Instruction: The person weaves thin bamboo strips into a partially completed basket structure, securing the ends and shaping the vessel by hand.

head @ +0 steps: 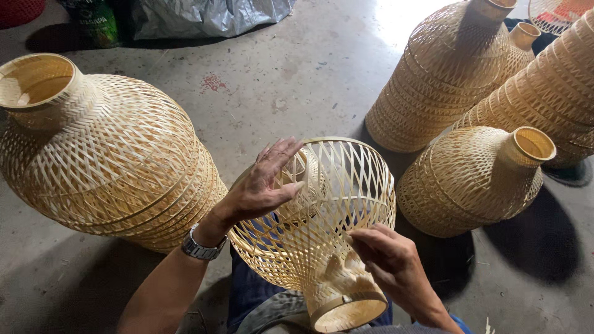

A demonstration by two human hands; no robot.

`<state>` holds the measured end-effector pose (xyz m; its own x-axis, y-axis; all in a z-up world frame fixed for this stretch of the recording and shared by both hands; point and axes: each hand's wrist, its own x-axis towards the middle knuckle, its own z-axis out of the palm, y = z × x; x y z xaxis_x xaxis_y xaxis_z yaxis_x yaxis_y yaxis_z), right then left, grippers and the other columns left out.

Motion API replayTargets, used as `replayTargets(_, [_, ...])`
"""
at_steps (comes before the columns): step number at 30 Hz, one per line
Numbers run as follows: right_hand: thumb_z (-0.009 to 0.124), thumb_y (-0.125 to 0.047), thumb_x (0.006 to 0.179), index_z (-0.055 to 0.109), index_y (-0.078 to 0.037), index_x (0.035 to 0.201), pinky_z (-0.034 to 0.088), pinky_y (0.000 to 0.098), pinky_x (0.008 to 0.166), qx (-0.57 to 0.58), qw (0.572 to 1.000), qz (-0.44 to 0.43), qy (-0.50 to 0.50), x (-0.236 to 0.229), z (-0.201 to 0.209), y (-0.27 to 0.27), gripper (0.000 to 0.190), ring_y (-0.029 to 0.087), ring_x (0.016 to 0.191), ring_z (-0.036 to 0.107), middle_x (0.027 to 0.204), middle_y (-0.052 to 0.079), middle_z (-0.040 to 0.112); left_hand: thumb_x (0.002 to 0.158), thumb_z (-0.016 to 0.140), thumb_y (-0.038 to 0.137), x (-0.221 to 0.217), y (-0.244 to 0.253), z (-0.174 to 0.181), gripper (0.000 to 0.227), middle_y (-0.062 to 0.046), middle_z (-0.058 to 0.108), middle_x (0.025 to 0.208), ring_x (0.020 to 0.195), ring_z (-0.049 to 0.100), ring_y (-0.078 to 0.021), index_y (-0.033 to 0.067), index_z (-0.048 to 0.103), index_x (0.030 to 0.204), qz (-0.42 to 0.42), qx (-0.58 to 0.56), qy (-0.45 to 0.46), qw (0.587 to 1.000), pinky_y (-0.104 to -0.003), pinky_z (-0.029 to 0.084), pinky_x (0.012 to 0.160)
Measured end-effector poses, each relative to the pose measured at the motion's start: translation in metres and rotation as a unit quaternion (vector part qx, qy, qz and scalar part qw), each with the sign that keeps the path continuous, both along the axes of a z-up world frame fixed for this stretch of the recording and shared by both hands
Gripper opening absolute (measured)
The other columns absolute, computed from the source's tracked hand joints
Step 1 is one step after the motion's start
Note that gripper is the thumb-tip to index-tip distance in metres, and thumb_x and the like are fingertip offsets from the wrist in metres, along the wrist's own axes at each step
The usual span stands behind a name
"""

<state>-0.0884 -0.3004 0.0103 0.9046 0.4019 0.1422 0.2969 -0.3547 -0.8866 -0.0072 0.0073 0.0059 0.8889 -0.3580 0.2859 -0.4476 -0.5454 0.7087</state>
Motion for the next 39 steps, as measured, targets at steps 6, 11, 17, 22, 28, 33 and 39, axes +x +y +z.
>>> replayTargets(6, [0.076, -0.003, 0.087, 0.077, 0.000, 0.105, 0.056, 0.0253, 0.059, -0.082, 0.995, -0.044, -0.035, -0.004, -0.001, 0.007, 0.018, 0.011, 0.069, 0.071, 0.089, 0.006, 0.078, 0.083, 0.065, 0.025, 0.000, 0.003, 0.001, 0.086, -0.029, 0.027, 0.165, 0.157, 0.018, -0.0422, -0.0003, 0.031, 0.158, -0.024, -0.005, 0.002, 1.000, -0.051, 0.016, 0.126])
replayTargets(11, [0.069, 0.002, 0.083, 0.075, 0.000, 0.109, 0.059, 0.0223, 0.061, -0.012, 0.998, -0.051, 0.030, -0.006, -0.008, 0.001, 0.026, 0.008, 0.076, 0.072, 0.095, 0.008, 0.076, 0.084, 0.057, 0.015, 0.000, 0.013, 0.007, 0.080, -0.026, 0.027, 0.166, 0.157, 0.019, -0.0358, -0.0031, 0.030, 0.157, -0.051, -0.098, 0.074, 0.991, -0.045, 0.018, 0.127])
replayTargets(17, [0.072, 0.000, 0.085, 0.076, 0.002, 0.106, 0.057, 0.0219, 0.064, -0.008, 0.999, -0.040, -0.024, -0.004, -0.019, -0.002, 0.022, 0.008, 0.077, 0.071, 0.092, 0.007, 0.078, 0.085, 0.046, 0.001, 0.004, 0.023, 0.004, 0.076, -0.023, 0.027, 0.168, 0.158, 0.023, -0.0307, -0.0046, 0.025, 0.158, -0.077, -0.261, 0.169, 0.947, -0.041, 0.020, 0.127])
replayTargets(22, [0.074, -0.004, 0.085, 0.078, 0.002, 0.106, 0.055, 0.0227, 0.057, -0.007, 0.997, -0.071, 0.028, -0.004, -0.021, 0.001, 0.021, 0.009, 0.068, 0.068, 0.088, 0.007, 0.078, 0.084, 0.042, -0.005, 0.011, 0.026, -0.006, 0.076, -0.022, 0.027, 0.167, 0.157, 0.023, -0.0306, -0.0051, 0.023, 0.158, -0.073, -0.301, 0.182, 0.933, -0.041, 0.020, 0.127])
replayTargets(28, [0.075, -0.006, 0.085, 0.078, 0.002, 0.103, 0.055, 0.0239, 0.058, -0.012, 0.997, -0.077, 0.014, -0.005, -0.025, 0.002, 0.020, 0.010, 0.068, 0.068, 0.085, 0.008, 0.078, 0.095, 0.059, 0.010, 0.008, 0.016, 0.000, 0.072, -0.026, 0.029, 0.165, 0.155, 0.027, -0.0332, -0.0061, 0.025, 0.156, -0.048, -0.293, 0.173, 0.939, -0.042, 0.025, 0.126])
replayTargets(33, [0.074, -0.007, 0.086, 0.076, 0.002, 0.102, 0.060, 0.0241, 0.065, 0.002, 0.997, -0.061, -0.036, -0.007, -0.028, 0.003, 0.019, 0.011, 0.076, 0.074, 0.090, 0.008, 0.079, 0.092, 0.072, 0.032, -0.001, 0.005, 0.008, 0.077, -0.027, 0.038, 0.158, 0.149, 0.038, -0.0384, -0.0051, 0.040, 0.151, 0.033, -0.109, 0.072, 0.991, -0.047, 0.035, 0.121])
replayTargets(39, [0.074, -0.006, 0.086, 0.075, 0.002, 0.102, 0.063, 0.0256, 0.064, 0.009, 0.998, -0.039, -0.049, -0.009, -0.031, 0.002, 0.018, 0.013, 0.075, 0.078, 0.087, 0.009, 0.078, 0.081, 0.080, 0.037, -0.004, -0.002, 0.009, 0.080, -0.028, 0.035, 0.157, 0.144, 0.036, -0.0418, -0.0038, 0.050, 0.144, 0.045, -0.009, 0.002, 0.999, -0.050, 0.033, 0.116])
